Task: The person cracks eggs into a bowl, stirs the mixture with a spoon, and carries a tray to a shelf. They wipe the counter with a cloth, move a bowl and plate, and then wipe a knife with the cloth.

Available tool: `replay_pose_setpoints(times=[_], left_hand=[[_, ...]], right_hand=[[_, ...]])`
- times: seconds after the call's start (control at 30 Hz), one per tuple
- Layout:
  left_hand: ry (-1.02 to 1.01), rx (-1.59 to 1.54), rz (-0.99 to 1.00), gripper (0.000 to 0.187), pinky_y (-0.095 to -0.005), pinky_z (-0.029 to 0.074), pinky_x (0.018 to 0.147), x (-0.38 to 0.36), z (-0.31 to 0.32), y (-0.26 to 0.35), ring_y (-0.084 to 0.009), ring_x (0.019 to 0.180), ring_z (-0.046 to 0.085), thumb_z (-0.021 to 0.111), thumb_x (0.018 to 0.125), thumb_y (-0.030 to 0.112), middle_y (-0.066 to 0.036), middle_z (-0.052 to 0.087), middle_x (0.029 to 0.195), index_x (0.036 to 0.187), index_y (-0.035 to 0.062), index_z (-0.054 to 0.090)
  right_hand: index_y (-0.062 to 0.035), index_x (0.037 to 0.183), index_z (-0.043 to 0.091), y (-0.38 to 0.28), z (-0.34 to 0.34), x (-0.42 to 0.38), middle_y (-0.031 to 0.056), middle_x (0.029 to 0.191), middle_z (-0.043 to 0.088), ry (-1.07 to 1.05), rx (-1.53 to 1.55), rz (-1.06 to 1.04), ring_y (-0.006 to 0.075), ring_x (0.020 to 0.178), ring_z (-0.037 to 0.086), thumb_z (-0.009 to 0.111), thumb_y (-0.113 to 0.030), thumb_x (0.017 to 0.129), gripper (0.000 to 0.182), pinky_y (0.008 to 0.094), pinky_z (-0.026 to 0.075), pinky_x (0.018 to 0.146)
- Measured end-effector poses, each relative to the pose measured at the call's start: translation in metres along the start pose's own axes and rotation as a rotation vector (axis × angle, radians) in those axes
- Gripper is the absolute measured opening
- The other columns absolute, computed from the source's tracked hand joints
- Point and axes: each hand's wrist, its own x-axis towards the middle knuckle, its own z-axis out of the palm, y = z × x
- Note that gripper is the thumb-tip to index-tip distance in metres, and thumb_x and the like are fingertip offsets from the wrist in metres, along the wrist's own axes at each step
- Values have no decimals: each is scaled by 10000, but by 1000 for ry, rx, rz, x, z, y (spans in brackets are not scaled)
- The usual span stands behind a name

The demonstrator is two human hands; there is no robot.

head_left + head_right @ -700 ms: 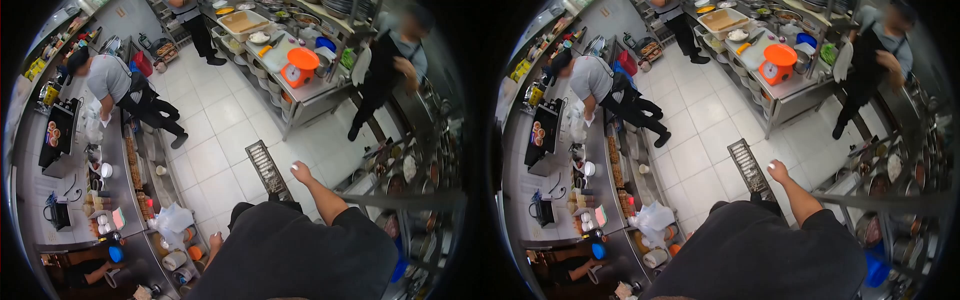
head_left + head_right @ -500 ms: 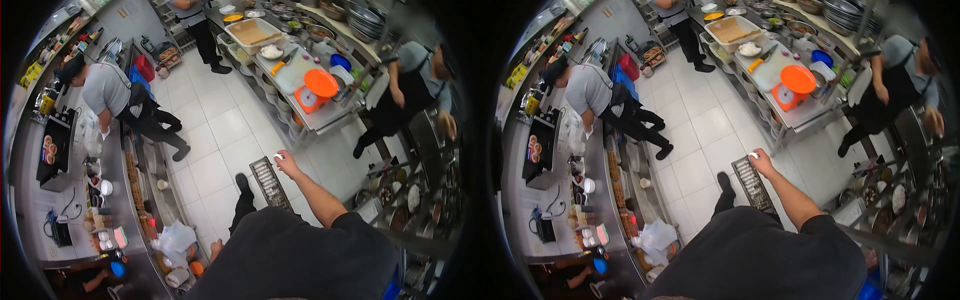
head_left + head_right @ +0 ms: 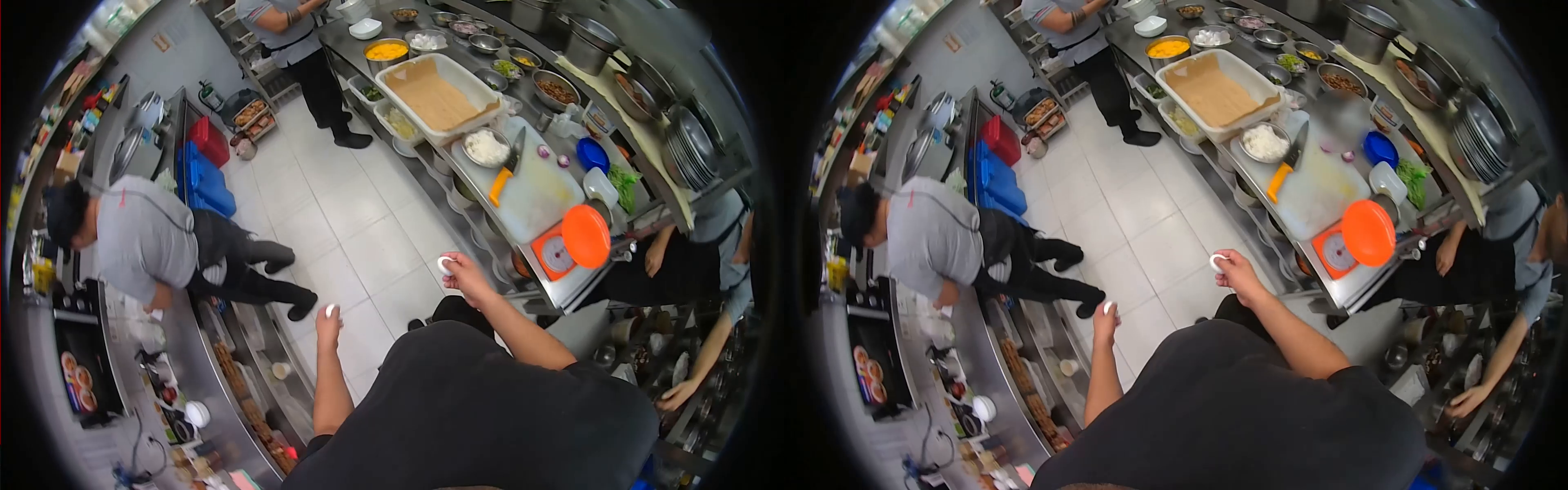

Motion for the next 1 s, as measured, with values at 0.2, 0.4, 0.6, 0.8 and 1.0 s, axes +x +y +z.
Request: replay_pose_setpoints(times=[0.2, 0.4, 0.6, 0.8, 1.0], left_hand=[[-259, 58, 334, 497, -271, 547, 721, 106, 98, 261, -124, 844, 623, 712, 984, 213, -61, 669, 1035, 1421, 28, 563], [-392, 64, 563, 582, -262, 529, 849, 171, 186, 414, -108, 946, 625, 747, 953, 100, -46, 663, 1123, 1481, 18, 518], [-326, 248, 755, 510, -286, 562, 790, 243, 245, 542, -144, 893, 673, 843, 864, 146, -100, 701, 1094, 1294, 4, 610], [-380, 218, 899, 472, -294, 572, 751, 328, 308, 641, -154, 831, 685, 876, 818, 131, -106, 701, 1083, 1213, 9, 648], [-543, 283, 1022, 421, -322, 573, 746, 442, 367, 697, -193, 844, 693, 807, 815, 54, -142, 702, 1052, 1202, -18, 657]], right_hand=[[-61, 1356, 571, -114, 47, 120, 27, 1085, 629, -164, 244, -45, 126, 880, 600, 592, -165, 1020, 352, 305, 536, 787], [-57, 1394, 557, -251, 94, 238, 15, 1081, 617, -212, 45, -255, 92, 874, 600, 585, -154, 1038, 370, 276, 528, 772], [-42, 1369, 576, -360, 127, 349, 48, 1094, 650, -50, -212, -594, 105, 891, 615, 676, -114, 987, 401, 286, 527, 747], [-53, 1329, 621, -479, 160, 394, 123, 1218, 658, 357, -354, -1386, 239, 1051, 646, 759, -108, 902, 453, 354, 532, 857], [-47, 1294, 648, -478, 166, 520, 138, 1232, 673, 574, -823, -1309, 342, 1113, 641, 790, -149, 848, 479, 442, 508, 961]])
